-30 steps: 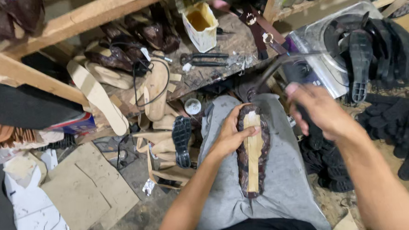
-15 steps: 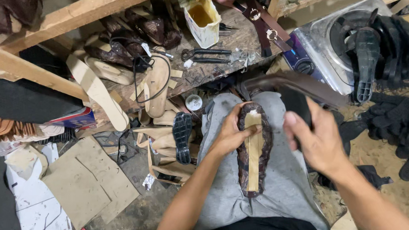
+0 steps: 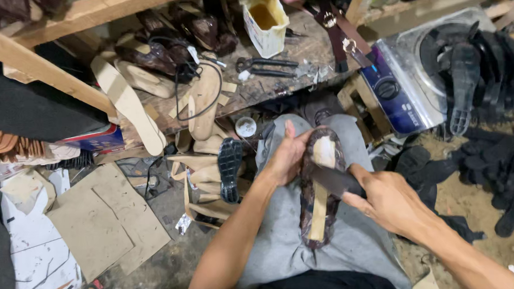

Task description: The person sits on the floor and works on a brown women's shoe, using a curved handheld pressing tool to press and smooth the sole against the shoe upper. They turn the shoe over, press the sole edges around the shoe, peel at the sole edge, and hold up the finished shoe at the end.

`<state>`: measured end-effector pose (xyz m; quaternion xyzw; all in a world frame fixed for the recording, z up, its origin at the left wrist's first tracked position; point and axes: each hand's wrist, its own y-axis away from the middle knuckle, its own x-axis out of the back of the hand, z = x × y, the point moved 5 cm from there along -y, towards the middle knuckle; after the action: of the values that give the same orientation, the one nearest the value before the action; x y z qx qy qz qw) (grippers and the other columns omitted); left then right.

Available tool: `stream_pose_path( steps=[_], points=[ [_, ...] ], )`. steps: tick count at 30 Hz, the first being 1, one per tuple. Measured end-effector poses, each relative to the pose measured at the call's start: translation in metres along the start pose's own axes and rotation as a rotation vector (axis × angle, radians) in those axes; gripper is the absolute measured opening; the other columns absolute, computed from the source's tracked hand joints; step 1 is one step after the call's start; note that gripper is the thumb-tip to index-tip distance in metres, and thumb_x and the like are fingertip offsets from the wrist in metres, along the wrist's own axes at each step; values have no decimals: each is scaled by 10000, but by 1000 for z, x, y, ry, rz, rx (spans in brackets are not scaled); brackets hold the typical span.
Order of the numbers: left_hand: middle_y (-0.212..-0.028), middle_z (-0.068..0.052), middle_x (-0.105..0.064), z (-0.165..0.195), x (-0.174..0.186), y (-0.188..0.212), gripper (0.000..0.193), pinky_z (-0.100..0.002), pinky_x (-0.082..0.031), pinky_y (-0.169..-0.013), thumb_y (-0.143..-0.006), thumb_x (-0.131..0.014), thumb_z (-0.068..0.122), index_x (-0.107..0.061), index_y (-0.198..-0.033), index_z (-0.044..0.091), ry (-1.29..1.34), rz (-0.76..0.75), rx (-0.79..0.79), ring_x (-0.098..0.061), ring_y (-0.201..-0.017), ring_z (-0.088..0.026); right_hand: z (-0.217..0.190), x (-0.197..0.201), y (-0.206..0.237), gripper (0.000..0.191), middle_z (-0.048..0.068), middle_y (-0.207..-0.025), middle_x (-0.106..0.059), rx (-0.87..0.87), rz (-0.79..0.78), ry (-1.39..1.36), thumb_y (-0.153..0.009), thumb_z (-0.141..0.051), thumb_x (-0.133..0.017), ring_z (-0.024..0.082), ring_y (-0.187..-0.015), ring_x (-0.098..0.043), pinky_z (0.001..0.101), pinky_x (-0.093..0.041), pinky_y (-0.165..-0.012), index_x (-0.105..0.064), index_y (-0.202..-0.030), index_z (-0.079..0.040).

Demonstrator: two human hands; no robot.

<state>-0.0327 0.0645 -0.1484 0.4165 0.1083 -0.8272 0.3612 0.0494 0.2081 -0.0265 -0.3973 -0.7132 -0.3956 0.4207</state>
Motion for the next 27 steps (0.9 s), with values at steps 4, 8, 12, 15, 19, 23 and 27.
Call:
stream_pose_path(
  steps=[4, 8, 12, 15, 19, 23, 27],
  points=[
    [-1531, -128, -500, 7, -2, 0, 1060, -418, -373, -1177, -917, -178, 822, -335, -1586, 16, -23, 36, -28, -485, -1398, -274, 6, -7, 15, 299, 209, -628, -592, 70, 237, -283, -835, -259, -727, 381, -580, -626, 458, -473, -529, -625, -1008, -38],
    [-1541, -147, -498, 7, -3, -3, 1076, -394, -362, -1197, -933, -183, 825, -352, -1574, -23, -58, 62, -54, -477, -1417, -257, 17, -34, 29, 311, 195, -641, -613, 92, 256, -286, -783, -266, -742, 374, -582, -634, 442, -488, -519, -630, -989, -62],
    [-1498, -153, -513, 3, 1, -3, 1088, -409, -374, -1168, -915, -169, 818, -382, -1554, -36, -130, 64, -47, -482, -1386, -262, 21, -57, 38, 389, 176, -660, -664, 69, 144, -82, -765, -342, -793, 407, -590, -648, 473, -499, -518, -628, -1003, -82],
    [-1527, -142, -511, -2, 9, -6, 1083, -396, -354, -1208, -921, -146, 824, -378, -1548, -28, -112, 85, -54, -473, -1423, -254, 2, -56, 56, 445, 150, -680, -633, 382, 373, -294, -726, -391, -777, 355, -564, -649, 443, -503, -508, -580, -935, -52],
    [-1371, -111, -626, -6, 10, -6, 793, -348, -438, -1099, -995, -380, 617, -507, -1458, -15, -201, 106, -175, -574, -1264, -199, 9, -91, 65, 372, 146, -722, -677, 31, 203, -147, -817, -377, -736, 394, -645, -673, 465, -517, -539, -617, -935, -46],
    [-1175, -63, -677, -1, -3, 11, 488, -306, -505, -975, -908, -754, 152, -577, -1340, 10, -738, 292, -406, -620, -1075, -151, 12, -103, 93, 378, 122, -722, -649, 292, 338, -286, -766, -376, -733, 362, -646, -669, 429, -522, -571, -639, -924, -45],
    [-1145, -48, -701, 20, -12, 49, 448, -305, -530, -977, -884, -771, 2, -613, -1303, 1, -599, 489, -555, -647, -1053, -144, 28, -113, 113, 358, 92, -860, -701, 558, 534, -506, -803, -331, -725, 260, -742, -724, 343, -574, -682, -610, -995, -51]
  ],
)
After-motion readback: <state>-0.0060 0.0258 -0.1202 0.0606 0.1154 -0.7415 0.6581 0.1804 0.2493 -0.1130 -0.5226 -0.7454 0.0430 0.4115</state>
